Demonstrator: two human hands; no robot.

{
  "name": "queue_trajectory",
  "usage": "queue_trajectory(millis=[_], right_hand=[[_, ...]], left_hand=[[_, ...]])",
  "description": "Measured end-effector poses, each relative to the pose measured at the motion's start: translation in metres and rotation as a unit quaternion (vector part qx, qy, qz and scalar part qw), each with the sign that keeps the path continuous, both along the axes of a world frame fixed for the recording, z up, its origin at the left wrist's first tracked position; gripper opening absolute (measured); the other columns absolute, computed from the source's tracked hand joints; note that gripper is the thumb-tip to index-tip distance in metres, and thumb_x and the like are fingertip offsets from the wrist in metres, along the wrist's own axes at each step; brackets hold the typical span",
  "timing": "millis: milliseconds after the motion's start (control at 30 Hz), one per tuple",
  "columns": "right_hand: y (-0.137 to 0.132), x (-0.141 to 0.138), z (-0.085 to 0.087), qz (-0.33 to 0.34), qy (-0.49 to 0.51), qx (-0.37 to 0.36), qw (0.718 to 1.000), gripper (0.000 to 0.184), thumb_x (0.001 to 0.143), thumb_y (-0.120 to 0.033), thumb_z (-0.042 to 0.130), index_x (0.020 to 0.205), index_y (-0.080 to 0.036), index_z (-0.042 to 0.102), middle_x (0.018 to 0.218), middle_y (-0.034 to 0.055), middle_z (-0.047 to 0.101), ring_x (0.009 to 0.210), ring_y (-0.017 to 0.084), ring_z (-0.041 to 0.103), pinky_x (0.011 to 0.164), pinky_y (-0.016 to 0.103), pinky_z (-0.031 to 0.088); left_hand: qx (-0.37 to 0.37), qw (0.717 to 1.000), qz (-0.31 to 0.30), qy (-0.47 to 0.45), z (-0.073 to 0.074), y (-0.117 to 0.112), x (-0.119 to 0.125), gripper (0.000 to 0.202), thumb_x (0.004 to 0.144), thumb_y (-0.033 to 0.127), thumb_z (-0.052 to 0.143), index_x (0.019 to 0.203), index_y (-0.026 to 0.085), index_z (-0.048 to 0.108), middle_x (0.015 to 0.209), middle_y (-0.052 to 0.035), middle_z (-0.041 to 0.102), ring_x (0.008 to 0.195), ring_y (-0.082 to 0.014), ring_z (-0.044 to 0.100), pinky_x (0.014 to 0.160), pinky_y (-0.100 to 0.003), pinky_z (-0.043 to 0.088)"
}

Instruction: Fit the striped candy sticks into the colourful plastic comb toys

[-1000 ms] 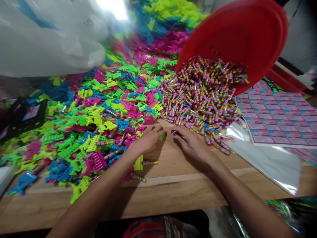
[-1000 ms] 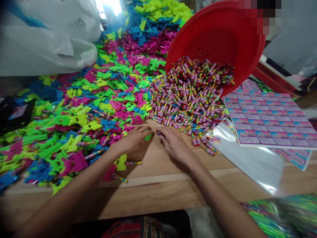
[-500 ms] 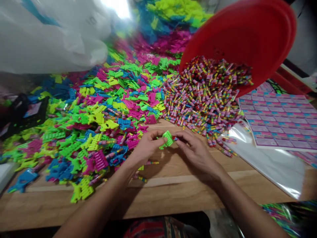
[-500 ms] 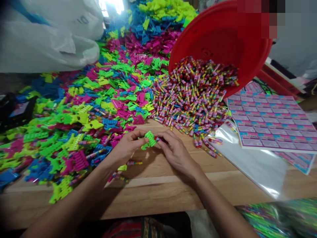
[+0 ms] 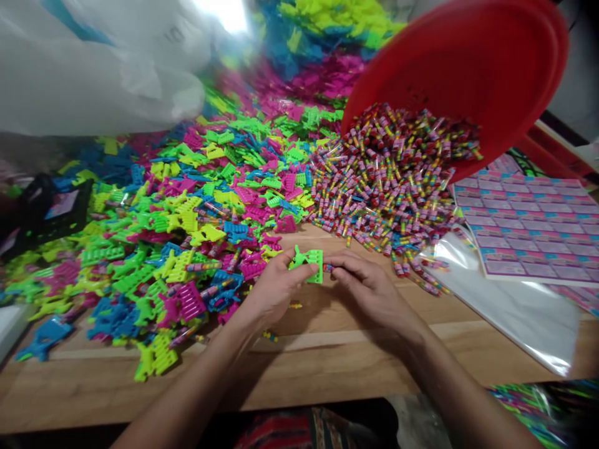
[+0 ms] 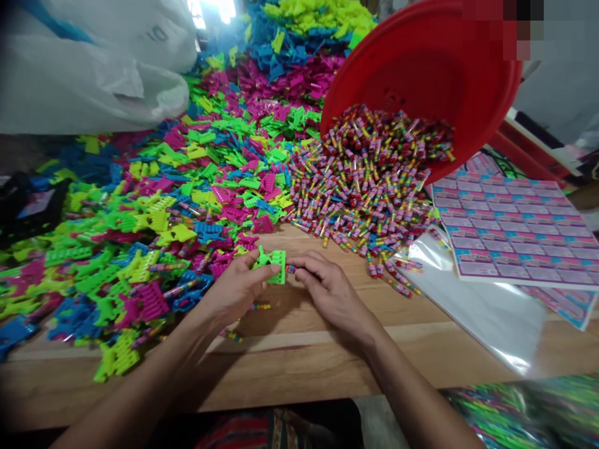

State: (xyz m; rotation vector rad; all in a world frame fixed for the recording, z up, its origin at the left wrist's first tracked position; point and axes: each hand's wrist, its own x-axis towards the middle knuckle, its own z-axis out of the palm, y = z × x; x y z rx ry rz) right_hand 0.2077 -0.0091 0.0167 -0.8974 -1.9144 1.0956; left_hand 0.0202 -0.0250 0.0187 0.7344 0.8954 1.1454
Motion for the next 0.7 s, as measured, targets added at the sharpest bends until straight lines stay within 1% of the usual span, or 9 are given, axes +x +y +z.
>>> queue_trajectory(millis=[100,200,267,333,467,500,533,633,700], right_hand=[[-0.001,0.0,0.002,0.0,0.025,-0.03,0.999,0.02,0.097,-0.029,0.058,0.11,-0.023,0.072,0.104,0.0053,0.071,0.095,0.019,0.065,0.084,0.032,0.052],[0.0,0.002,0.0,0.001,0.05,-0.064,0.997,0.02,0.095,-0.032,0.063,0.108,-0.021,0.071,0.102,0.0058,0.072,0.093,0.02,0.066,0.082,0.033,0.053],[0.001,0.003,-0.003,0.011,0.06,-0.074,0.995,0.02,0.094,-0.035,0.064,0.104,-0.02,0.071,0.098,0.0061,0.072,0.093,0.021,0.066,0.08,0.034,0.053],[0.0,0.002,-0.005,0.011,0.06,-0.074,0.995,0.019,0.094,-0.035,0.064,0.101,-0.019,0.071,0.095,0.0058,0.072,0.09,0.021,0.065,0.077,0.033,0.053],[-0.006,-0.003,-0.006,-0.028,0.044,-0.03,0.998,0.015,0.096,-0.028,0.058,0.1,-0.019,0.07,0.094,0.0055,0.072,0.089,0.02,0.065,0.077,0.031,0.052],[-0.007,-0.004,-0.006,-0.035,0.039,-0.016,0.998,0.015,0.097,-0.026,0.057,0.1,-0.019,0.069,0.095,0.0055,0.072,0.089,0.02,0.066,0.078,0.031,0.052],[-0.009,-0.005,-0.005,-0.038,0.035,-0.005,0.999,0.015,0.097,-0.026,0.057,0.101,-0.019,0.069,0.095,0.0054,0.072,0.089,0.02,0.066,0.078,0.031,0.052],[-0.011,-0.007,-0.004,-0.044,0.023,0.014,0.999,0.014,0.097,-0.024,0.056,0.1,-0.019,0.069,0.095,0.005,0.072,0.088,0.019,0.067,0.076,0.03,0.052],[-0.012,-0.008,-0.004,-0.051,0.002,0.039,0.998,0.015,0.098,-0.022,0.054,0.101,-0.02,0.068,0.095,0.0049,0.072,0.089,0.019,0.067,0.077,0.03,0.052]], left_hand=[[-0.034,0.998,-0.019,-0.039,0.001,-0.001,-0.001,0.038,0.062,0.025,0.088,0.093,0.016,0.067,0.086,-0.0019,0.072,0.074,-0.0129,0.063,0.069,-0.024,0.046],[-0.062,0.996,-0.031,-0.063,0.002,-0.003,0.0,0.037,0.061,0.023,0.089,0.089,0.016,0.065,0.081,-0.0005,0.07,0.068,-0.0122,0.063,0.065,-0.024,0.047],[-0.059,0.996,-0.032,-0.061,0.003,-0.005,0.002,0.037,0.062,0.025,0.088,0.089,0.016,0.064,0.08,-0.0001,0.069,0.066,-0.0123,0.063,0.063,-0.024,0.046],[-0.036,0.998,-0.022,-0.041,0.002,-0.007,0.004,0.035,0.064,0.025,0.086,0.089,0.016,0.064,0.08,0.0001,0.069,0.068,-0.0127,0.063,0.066,-0.024,0.046],[0.014,0.998,0.029,0.059,0.0,-0.011,0.006,0.027,0.07,0.023,0.081,0.089,0.016,0.063,0.078,0.002,0.068,0.071,-0.0122,0.06,0.07,-0.024,0.044],[0.017,0.997,0.033,0.068,0.001,-0.011,0.006,0.027,0.07,0.022,0.08,0.09,0.016,0.063,0.078,0.0022,0.067,0.071,-0.0122,0.06,0.07,-0.024,0.044],[0.013,0.998,0.032,0.06,0.001,-0.012,0.006,0.027,0.07,0.022,0.08,0.09,0.016,0.062,0.078,0.0023,0.067,0.071,-0.0122,0.06,0.07,-0.024,0.044],[-0.023,1.0,0.012,-0.012,0.003,-0.012,0.007,0.033,0.066,0.024,0.082,0.09,0.016,0.061,0.077,0.0009,0.067,0.069,-0.0127,0.061,0.068,-0.024,0.044],[-0.034,0.999,0.019,-0.021,0.002,-0.012,0.008,0.034,0.065,0.025,0.082,0.089,0.015,0.06,0.077,0.0005,0.067,0.068,-0.0129,0.06,0.066,-0.023,0.043]])
